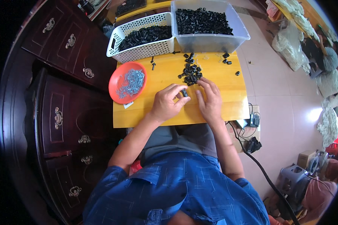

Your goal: The person assembles small components by taking black plastic pieces and metal pins from containers and inserting the pins into the plastic pieces by hand.

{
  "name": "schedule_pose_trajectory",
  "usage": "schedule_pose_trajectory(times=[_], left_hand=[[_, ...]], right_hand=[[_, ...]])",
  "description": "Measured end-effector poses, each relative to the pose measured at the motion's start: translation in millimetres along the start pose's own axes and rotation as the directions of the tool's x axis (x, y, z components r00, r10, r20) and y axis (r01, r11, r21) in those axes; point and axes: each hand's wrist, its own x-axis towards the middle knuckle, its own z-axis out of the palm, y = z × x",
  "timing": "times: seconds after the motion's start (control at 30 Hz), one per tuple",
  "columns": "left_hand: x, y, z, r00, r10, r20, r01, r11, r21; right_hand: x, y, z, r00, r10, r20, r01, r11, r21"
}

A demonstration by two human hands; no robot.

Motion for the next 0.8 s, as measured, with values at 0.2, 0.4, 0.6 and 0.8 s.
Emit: schedule_pose_trajectory(times=[0.2,0.4,0.6,0.8], left_hand=[[-15.2,-16.0,-1.7,0.998,-0.068,-0.012,0.067,0.996,-0.063],[-29.9,-25.0,-4.3,0.988,-0.151,-0.011,0.149,0.983,-0.104],[-40.1,-38.9,-3.9,0.981,-0.194,-0.026,0.187,0.968,-0.165],[-39.4,-44.6,-10.2,0.979,-0.204,-0.005,0.201,0.966,-0.165]], right_hand=[[32.1,24.2,24.1,0.949,-0.263,0.175,0.305,0.907,-0.291],[35.8,45.5,23.5,0.942,-0.233,0.24,0.296,0.916,-0.272],[34.6,54.7,-2.7,0.958,-0.262,0.117,0.286,0.912,-0.296],[34.9,63.6,-20.3,0.971,-0.221,0.091,0.238,0.924,-0.299]])
